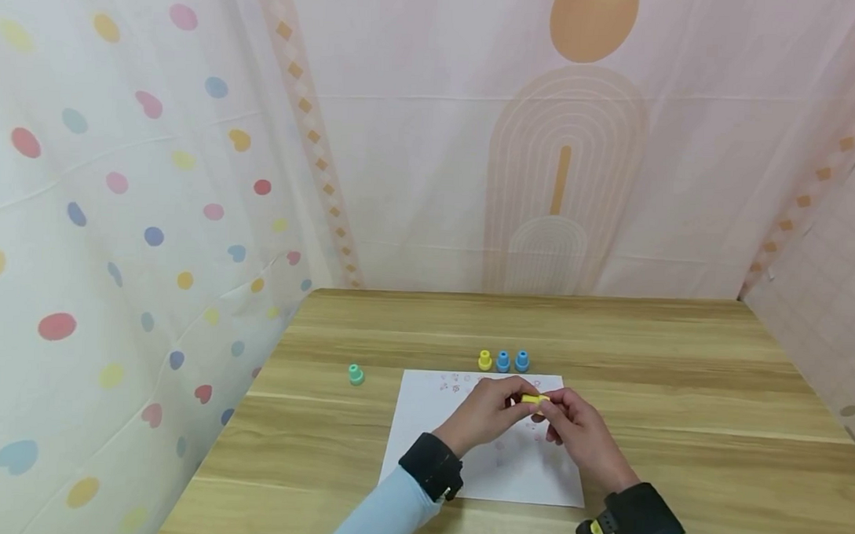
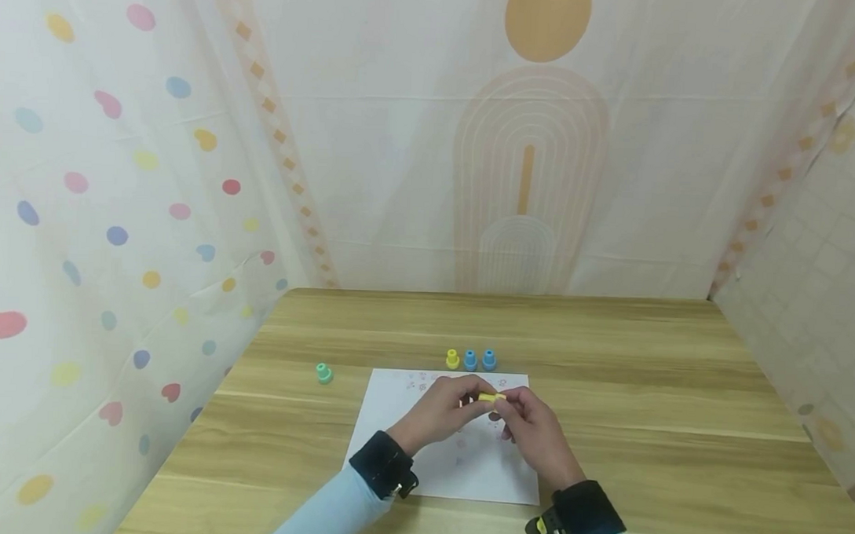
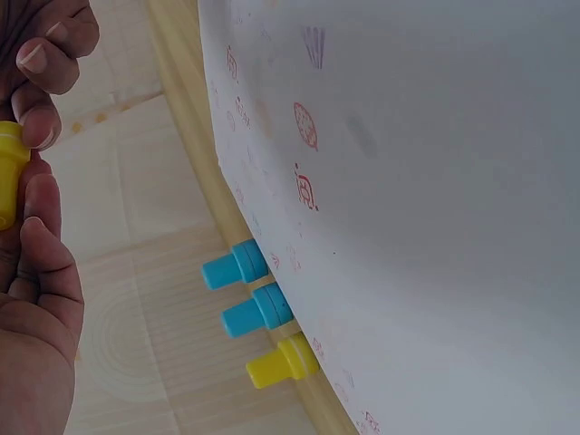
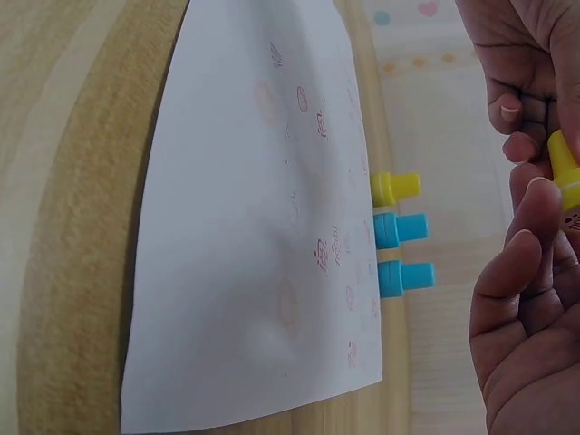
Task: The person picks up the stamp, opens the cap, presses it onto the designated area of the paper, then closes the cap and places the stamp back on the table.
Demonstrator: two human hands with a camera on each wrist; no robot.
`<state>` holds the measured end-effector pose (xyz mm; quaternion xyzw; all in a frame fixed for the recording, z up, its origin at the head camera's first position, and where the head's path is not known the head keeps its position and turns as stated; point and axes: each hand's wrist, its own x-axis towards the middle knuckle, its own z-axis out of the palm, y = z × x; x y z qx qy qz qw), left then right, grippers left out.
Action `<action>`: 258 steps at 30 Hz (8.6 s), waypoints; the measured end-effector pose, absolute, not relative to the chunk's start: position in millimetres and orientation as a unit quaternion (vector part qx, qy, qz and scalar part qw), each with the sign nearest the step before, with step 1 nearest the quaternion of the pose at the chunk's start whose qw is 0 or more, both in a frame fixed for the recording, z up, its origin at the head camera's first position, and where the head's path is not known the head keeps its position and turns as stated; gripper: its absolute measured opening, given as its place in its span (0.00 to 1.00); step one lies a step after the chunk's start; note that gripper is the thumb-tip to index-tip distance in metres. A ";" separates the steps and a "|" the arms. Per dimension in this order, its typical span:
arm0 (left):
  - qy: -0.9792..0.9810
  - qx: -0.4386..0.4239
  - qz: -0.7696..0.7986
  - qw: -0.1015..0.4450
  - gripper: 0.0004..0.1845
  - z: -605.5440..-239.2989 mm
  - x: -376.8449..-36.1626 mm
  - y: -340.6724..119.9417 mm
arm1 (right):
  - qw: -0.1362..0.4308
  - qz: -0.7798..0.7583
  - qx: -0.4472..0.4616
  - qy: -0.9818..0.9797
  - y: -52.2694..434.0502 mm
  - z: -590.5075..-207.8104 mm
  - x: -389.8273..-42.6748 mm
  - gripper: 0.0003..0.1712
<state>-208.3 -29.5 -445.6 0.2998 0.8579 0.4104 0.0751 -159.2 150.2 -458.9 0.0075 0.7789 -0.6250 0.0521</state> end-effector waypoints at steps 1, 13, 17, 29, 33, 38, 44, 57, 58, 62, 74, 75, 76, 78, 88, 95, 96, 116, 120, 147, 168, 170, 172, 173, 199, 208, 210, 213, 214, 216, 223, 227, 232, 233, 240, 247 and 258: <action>0.857 0.301 0.411 0.075 0.10 -445.8 -208.9 -29.3 | 0.052 -0.625 0.006 0.779 150.3 -459.0 -159.1 0.13; 0.861 0.317 0.394 0.064 0.11 -442.0 -213.9 -31.2 | 0.049 -0.613 0.001 0.788 148.7 -459.0 -158.3 0.18; 0.864 0.306 0.395 0.058 0.12 -440.1 -216.5 -35.2 | 0.048 -0.610 0.007 0.791 147.6 -458.8 -158.2 0.20; 0.885 0.247 0.393 0.019 0.14 -439.7 -237.5 -59.0 | 0.035 -0.598 0.011 0.800 145.8 -459.3 -158.1 0.21; 0.892 0.224 0.392 0.010 0.15 -438.4 -245.9 -68.9 | 0.033 -0.591 0.014 0.806 144.9 -459.9 -157.4 0.21; 0.900 0.206 0.383 -0.003 0.15 -438.7 -257.6 -79.8 | 0.031 -0.584 0.014 0.811 144.5 -460.4 -156.8 0.20; 0.916 0.193 0.351 -0.013 0.16 -443.5 -271.1 -91.1 | 0.033 -0.595 0.017 0.803 144.6 -461.2 -156.4 0.21; 0.937 0.175 0.301 -0.018 0.15 -449.2 -288.3 -101.9 | 0.036 -0.595 0.012 0.803 145.8 -462.8 -157.0 0.22; 0.939 0.174 0.296 -0.019 0.15 -450.3 -290.3 -102.2 | 0.035 -0.595 0.012 0.803 145.7 -462.6 -157.1 0.22; 0.945 0.174 0.277 -0.022 0.15 -453.5 -296.2 -103.4 | 0.034 -0.590 0.011 0.806 145.8 -463.2 -158.2 0.22; 0.966 0.181 0.181 -0.017 0.15 -454.4 -302.6 -103.5 | 0.023 -0.475 0.000 0.880 140.1 -459.1 -157.3 0.21; 0.968 0.183 0.173 -0.017 0.15 -454.4 -303.1 -103.3 | 0.026 -0.467 0.001 0.884 139.4 -458.5 -157.2 0.21; 0.969 0.185 0.164 -0.018 0.15 -454.5 -303.5 -103.1 | 0.029 -0.459 0.001 0.888 138.8 -458.2 -157.2 0.21; 0.971 0.187 0.150 -0.019 0.15 -454.7 -303.7 -102.4 | 0.032 -0.440 -0.001 0.897 137.6 -457.9 -156.8 0.21; 0.975 0.193 0.110 -0.029 0.14 -458.6 -306.1 -99.1 | 0.000 -0.293 -0.059 0.954 135.9 -456.0 -155.3 0.20; 0.976 0.192 0.090 -0.038 0.15 -464.2 -307.6 -93.7 | -0.015 -0.189 -0.094 0.977 135.1 -452.4 -154.5 0.21; 0.976 0.193 0.089 -0.040 0.15 -464.5 -307.3 -92.7 | -0.015 -0.183 -0.094 0.978 134.8 -451.9 -154.2 0.21; 0.979 0.177 0.093 -0.032 0.16 -482.7 -314.8 -89.7 | -0.002 -0.186 -0.092 0.978 134.5 -454.5 -151.8 0.20; 0.978 0.173 0.111 -0.020 0.20 -479.9 -313.6 -91.3 | -0.003 -0.189 -0.090 0.978 134.5 -454.6 -151.6 0.20; 0.982 0.147 0.089 -0.076 0.18 -459.9 -305.1 -138.4 | -0.005 -0.174 -0.087 0.981 134.3 -455.4 -152.4 0.20; 0.992 0.064 -0.015 -0.109 0.07 -452.5 -295.8 -201.6 | 0.019 -0.179 -0.089 0.980 133.5 -456.4 -155.2 0.20; 0.994 0.045 -0.026 -0.099 0.04 -451.3 -293.7 -205.3 | 0.019 -0.180 -0.088 0.980 133.4 -456.5 -155.1 0.20; 0.995 0.026 -0.037 -0.089 0.06 -451.7 -291.9 -209.7 | 0.020 -0.180 -0.087 0.980 133.3 -456.6 -155.1 0.20; 0.996 0.015 -0.037 -0.083 0.07 -452.6 -291.4 -212.0 | 0.020 -0.180 -0.087 0.980 133.3 -456.7 -155.1 0.20; 0.999 -0.009 0.002 -0.040 0.06 -457.3 -285.0 -224.3 | 0.011 -0.184 -0.093 0.978 135.0 -460.1 -154.3 0.20; 0.998 -0.012 0.042 -0.037 0.04 -459.5 -285.4 -224.8 | 0.012 -0.190 -0.091 0.978 134.5 -458.5 -152.6 0.20; 0.997 -0.007 0.060 -0.040 0.04 -458.7 -284.8 -223.5 | 0.011 -0.191 -0.091 0.977 134.6 -458.4 -152.4 0.20; 0.995 0.002 0.088 -0.045 0.03 -454.6 -282.7 -218.7 | 0.010 -0.191 -0.091 0.977 134.6 -458.2 -152.5 0.20; 0.995 0.006 0.094 -0.046 0.03 -452.8 -281.9 -216.7 | 0.010 -0.191 -0.091 0.977 134.6 -458.2 -152.6 0.20; 0.994 0.009 0.100 -0.047 0.02 -449.8 -280.7 -212.6 | 0.010 -0.191 -0.092 0.977 134.6 -458.3 -152.6 0.20; 0.991 0.021 0.125 -0.044 0.14 -444.6 -278.8 -193.3 | 0.011 -0.190 -0.090 0.978 134.2 -457.8 -152.8 0.20; 0.989 0.030 0.138 -0.038 0.14 -440.8 -277.1 -179.4 | 0.015 -0.191 -0.086 0.978 133.7 -457.4 -153.7 0.20; 0.986 0.043 0.151 -0.056 0.10 -435.2 -272.9 -163.1 | 0.015 -0.194 -0.081 0.977 134.1 -457.9 -154.8 0.20; 0.985 0.044 0.155 -0.062 0.10 -434.5 -271.6 -160.1 | 0.015 -0.194 -0.081 0.977 134.4 -458.0 -155.0 0.20; 0.974 0.065 0.200 -0.089 0.10 -432.2 -262.5 -140.6 | 0.005 -0.202 -0.079 0.976 135.5 -458.5 -155.2 0.19; 0.958 0.101 0.254 -0.090 0.09 -436.2 -254.6 -119.5 | -0.003 -0.210 -0.073 0.975 136.0 -457.5 -155.0 0.18; 0.931 0.142 0.331 -0.051 0.10 -440.3 -240.2 -92.6 | -0.022 -0.217 -0.074 0.973 136.9 -458.5 -157.1 0.17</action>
